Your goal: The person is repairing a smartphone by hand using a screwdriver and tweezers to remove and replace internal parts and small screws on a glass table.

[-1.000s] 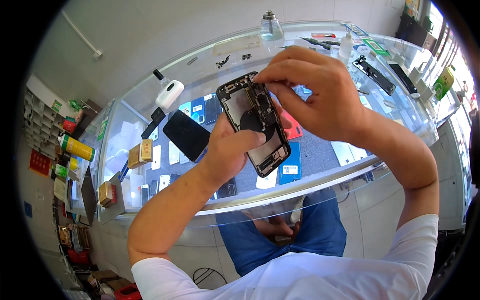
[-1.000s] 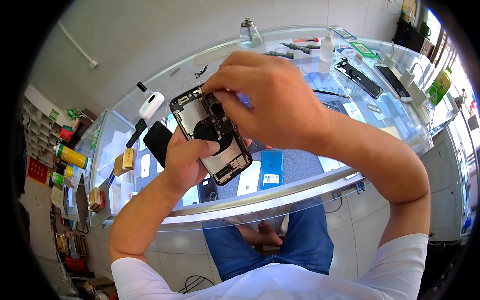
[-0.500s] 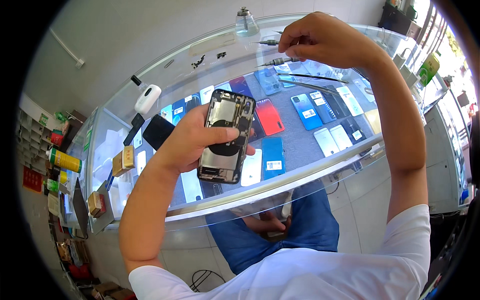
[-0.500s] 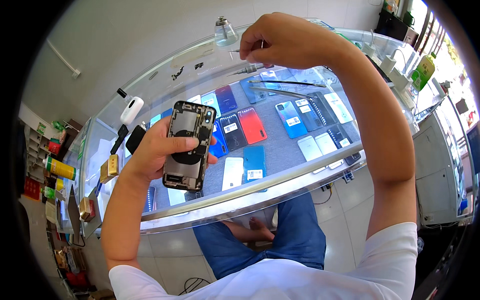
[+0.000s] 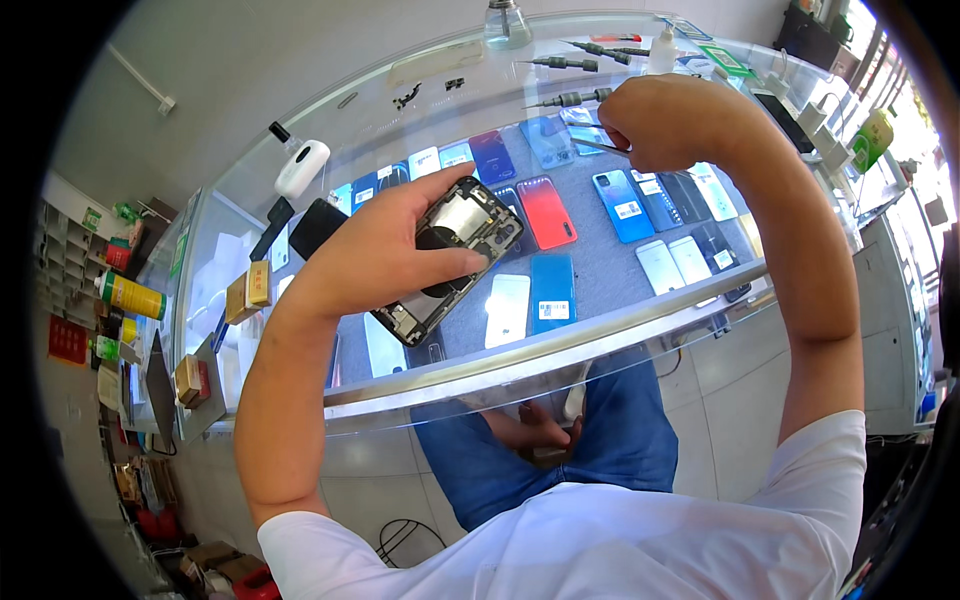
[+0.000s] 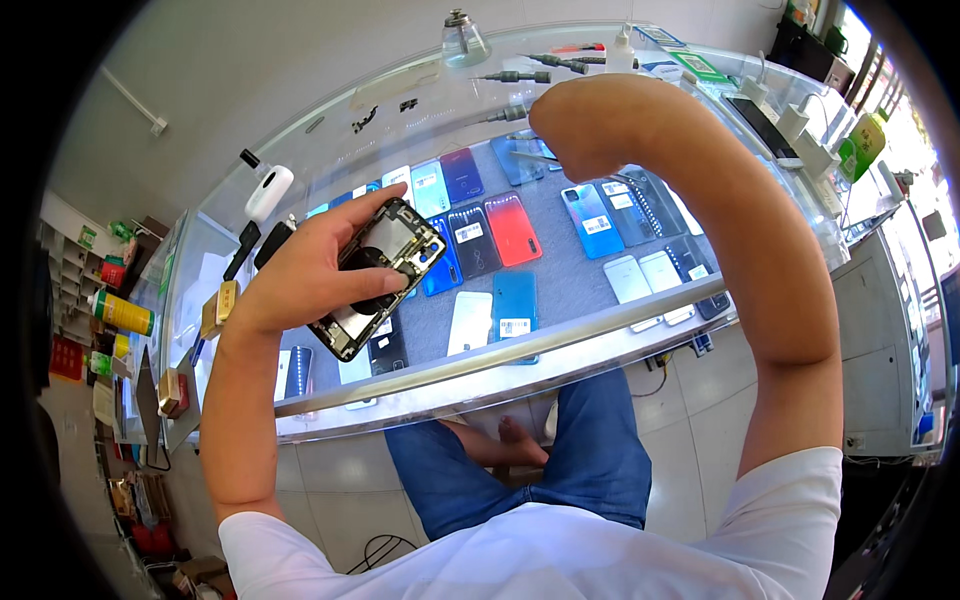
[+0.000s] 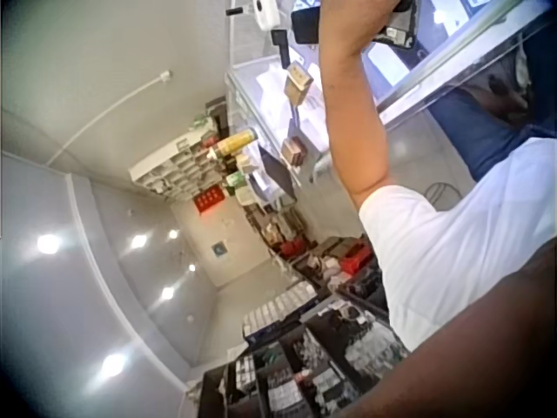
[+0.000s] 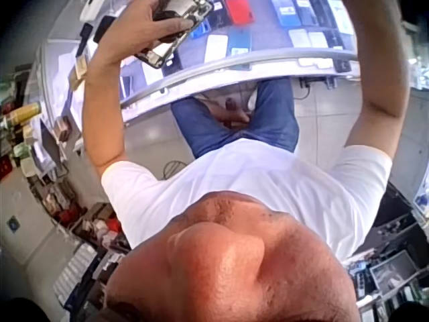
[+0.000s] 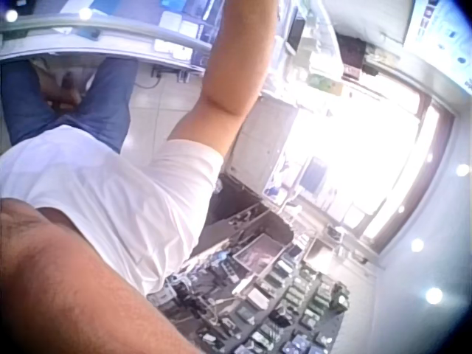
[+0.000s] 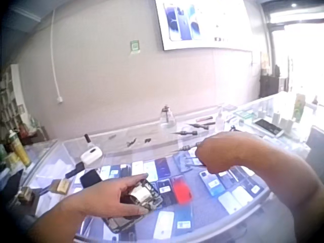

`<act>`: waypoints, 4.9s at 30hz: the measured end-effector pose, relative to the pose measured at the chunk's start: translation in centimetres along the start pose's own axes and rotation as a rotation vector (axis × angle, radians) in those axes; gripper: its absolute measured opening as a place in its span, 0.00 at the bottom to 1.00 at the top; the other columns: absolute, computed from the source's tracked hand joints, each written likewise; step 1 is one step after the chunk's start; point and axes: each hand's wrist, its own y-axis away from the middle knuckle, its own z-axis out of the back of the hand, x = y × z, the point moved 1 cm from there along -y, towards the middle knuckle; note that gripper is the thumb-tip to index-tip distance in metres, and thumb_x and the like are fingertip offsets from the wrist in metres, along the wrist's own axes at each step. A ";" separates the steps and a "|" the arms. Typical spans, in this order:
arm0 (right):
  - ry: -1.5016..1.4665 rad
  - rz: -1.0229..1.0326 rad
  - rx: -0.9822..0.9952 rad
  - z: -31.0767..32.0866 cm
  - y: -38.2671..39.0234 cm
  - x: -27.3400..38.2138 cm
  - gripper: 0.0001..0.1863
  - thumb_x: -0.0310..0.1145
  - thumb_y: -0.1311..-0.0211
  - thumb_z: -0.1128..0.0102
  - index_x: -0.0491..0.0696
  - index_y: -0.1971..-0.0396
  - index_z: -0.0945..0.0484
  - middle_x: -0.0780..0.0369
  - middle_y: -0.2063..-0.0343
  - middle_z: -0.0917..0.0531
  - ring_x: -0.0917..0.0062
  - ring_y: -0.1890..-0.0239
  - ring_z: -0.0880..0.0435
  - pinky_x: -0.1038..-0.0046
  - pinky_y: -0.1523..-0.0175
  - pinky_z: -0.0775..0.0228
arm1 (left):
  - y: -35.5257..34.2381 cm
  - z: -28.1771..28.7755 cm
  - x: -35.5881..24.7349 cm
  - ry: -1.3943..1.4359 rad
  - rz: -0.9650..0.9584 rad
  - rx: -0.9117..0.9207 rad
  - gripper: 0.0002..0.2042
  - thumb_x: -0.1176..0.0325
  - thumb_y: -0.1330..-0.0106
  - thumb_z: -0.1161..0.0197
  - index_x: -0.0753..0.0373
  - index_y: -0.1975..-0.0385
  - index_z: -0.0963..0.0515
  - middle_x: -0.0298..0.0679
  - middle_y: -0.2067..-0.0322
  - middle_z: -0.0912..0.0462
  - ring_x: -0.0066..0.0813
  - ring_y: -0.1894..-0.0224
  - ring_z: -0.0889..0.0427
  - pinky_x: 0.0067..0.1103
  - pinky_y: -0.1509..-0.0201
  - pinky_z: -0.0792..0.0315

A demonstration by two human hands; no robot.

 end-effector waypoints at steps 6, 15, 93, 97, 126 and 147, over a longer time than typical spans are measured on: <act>-0.286 0.039 -0.146 0.0 0.2 -0.5 0.16 0.24 0.46 0.31 0.44 0.56 0.11 0.54 0.64 0.10 0.61 0.61 0.10 0.58 0.53 0.19 | 0.9 -1.6 -1.1 -0.581 -0.138 -0.099 0.51 0.56 0.38 0.18 0.64 0.17 0.39 0.55 0.38 0.18 0.49 0.40 0.15 0.34 0.31 0.24; -0.831 0.363 -0.106 5.6 4.1 0.8 0.14 0.37 0.24 0.29 0.47 0.47 0.13 0.60 0.68 0.10 0.80 0.63 0.10 0.71 0.57 0.17 | 0.7 -1.3 0.1 -0.754 -0.390 -0.073 0.45 0.62 0.37 0.25 0.62 0.19 0.38 0.54 0.35 0.24 0.57 0.34 0.24 0.40 0.25 0.30; -0.626 0.989 -0.931 -7.3 1.0 6.0 0.08 0.22 0.38 0.27 0.44 0.66 0.20 0.58 0.74 0.20 0.59 0.74 0.17 0.61 0.71 0.26 | 0.1 0.0 0.0 -0.552 -0.535 -0.004 0.22 0.84 0.43 0.26 0.64 0.46 0.11 0.44 0.46 0.10 0.46 0.46 0.10 0.33 0.41 0.15; -0.647 0.982 -0.934 -7.1 1.0 6.0 0.08 0.22 0.38 0.27 0.44 0.66 0.20 0.58 0.74 0.20 0.58 0.74 0.17 0.61 0.71 0.26 | 0.0 -0.1 0.0 -0.544 -0.521 -0.001 0.23 0.85 0.44 0.27 0.64 0.46 0.11 0.44 0.46 0.11 0.46 0.46 0.10 0.33 0.42 0.16; -0.587 1.046 -0.947 -5.9 1.0 4.0 0.11 0.22 0.43 0.24 0.45 0.61 0.16 0.58 0.71 0.16 0.62 0.74 0.16 0.65 0.72 0.25 | 0.5 -0.1 -0.2 -0.573 -0.505 -0.055 0.32 0.84 0.47 0.31 0.61 0.36 0.16 0.47 0.41 0.14 0.52 0.37 0.15 0.37 0.32 0.22; 0.015 0.593 -0.601 -5.1 2.1 -1.0 0.17 0.22 0.41 0.24 0.50 0.52 0.10 0.62 0.57 0.09 0.66 0.56 0.07 0.66 0.55 0.14 | 0.1 2.3 2.9 -0.610 -0.323 -0.101 0.37 0.70 0.38 0.28 0.56 0.23 0.28 0.48 0.29 0.24 0.51 0.23 0.28 0.37 0.19 0.33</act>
